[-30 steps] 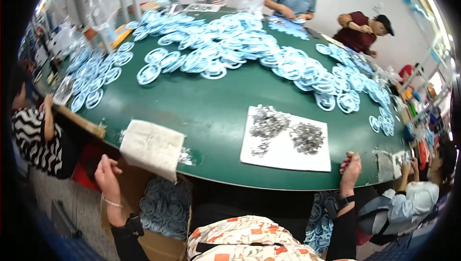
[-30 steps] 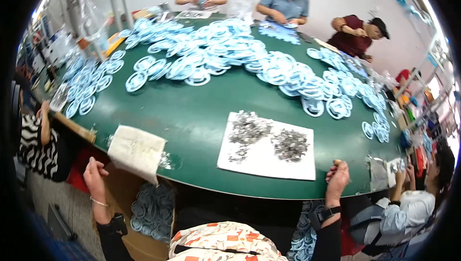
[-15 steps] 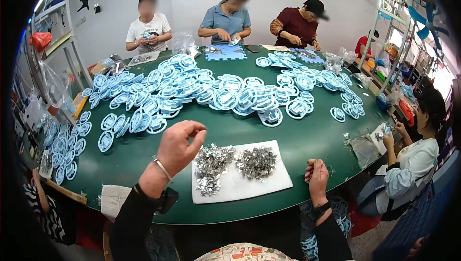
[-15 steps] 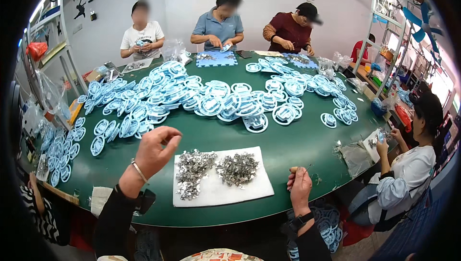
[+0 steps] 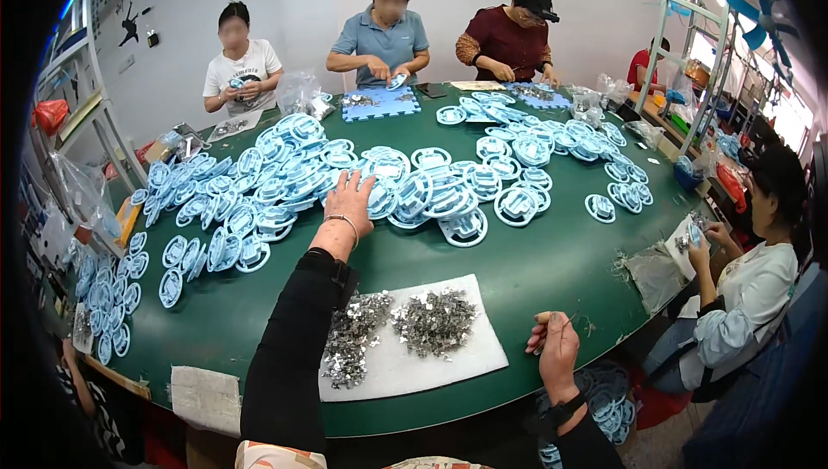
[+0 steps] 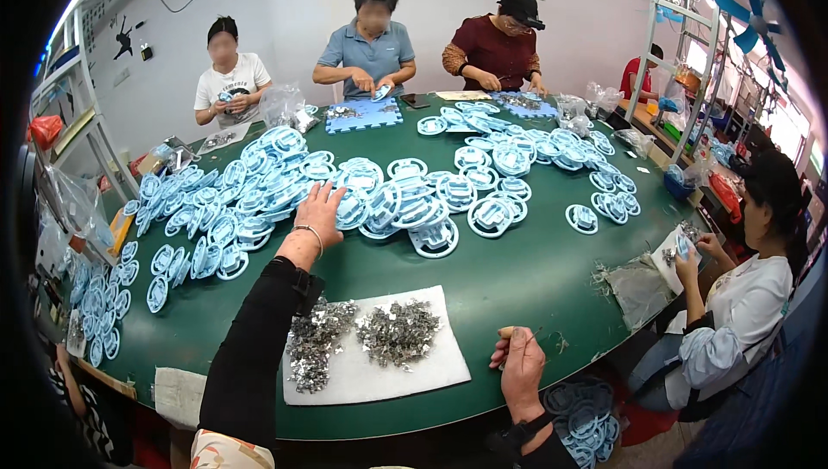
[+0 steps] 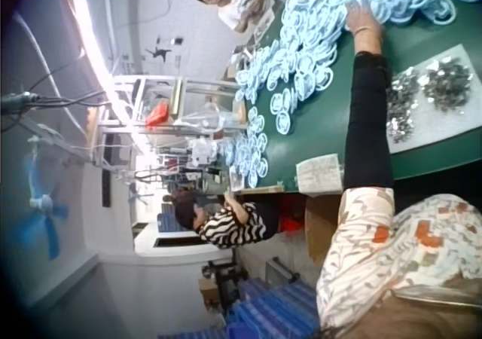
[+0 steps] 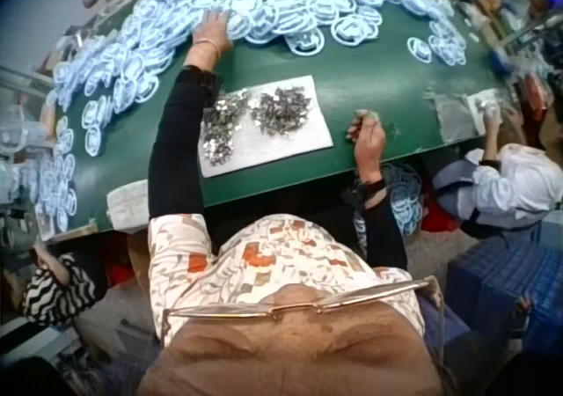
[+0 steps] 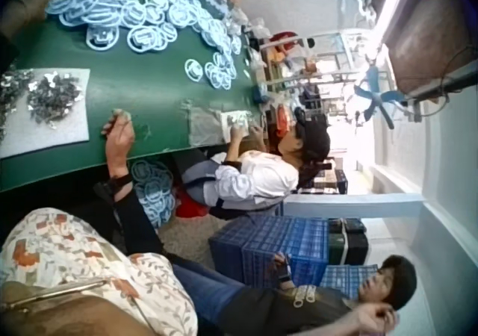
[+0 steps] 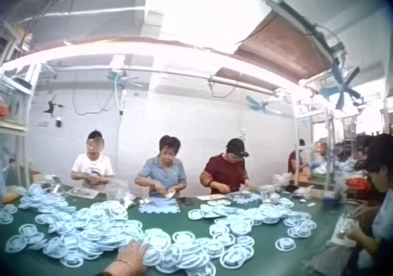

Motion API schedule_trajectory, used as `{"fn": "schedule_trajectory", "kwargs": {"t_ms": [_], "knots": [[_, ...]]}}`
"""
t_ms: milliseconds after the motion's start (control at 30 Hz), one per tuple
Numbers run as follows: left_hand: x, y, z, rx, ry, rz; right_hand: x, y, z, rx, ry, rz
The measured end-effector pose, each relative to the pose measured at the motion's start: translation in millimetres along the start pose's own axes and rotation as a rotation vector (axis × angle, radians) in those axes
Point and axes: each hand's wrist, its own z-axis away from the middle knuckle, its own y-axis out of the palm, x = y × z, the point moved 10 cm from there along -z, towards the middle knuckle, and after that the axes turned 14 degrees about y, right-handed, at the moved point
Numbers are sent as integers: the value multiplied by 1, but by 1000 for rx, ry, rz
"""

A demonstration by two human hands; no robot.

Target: The person assembles light blue plastic rings by inserting small metal components into them using a small tool. They pick up the rings and metal pieces from piles on a green table, secure the parts, and place the finished items into a plastic bag. Other workers are visible in the background performing similar assembly tasks.

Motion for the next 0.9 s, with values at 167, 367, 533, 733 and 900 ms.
{"fn": "schedule_trajectory", "kwargs": {"t_ms": [167, 367, 533, 733, 900], "knots": [[-3, 26, -15, 121, 54, -56, -1, -1, -2, 4, 11, 6], [-5, 29, -7, 34, 121, -108, -3, -1, -4, 25, -8, -22], [-6, 7, -4, -68, 141, 59, 2, -4, -1, 13, -34, -8], [25, -42, 34, -272, 12, 432, 5, 2, -1, -2, -57, -26], [-16, -25, 69, -87, -168, 1419, -3, -11, -4, -54, -82, -65]]}}
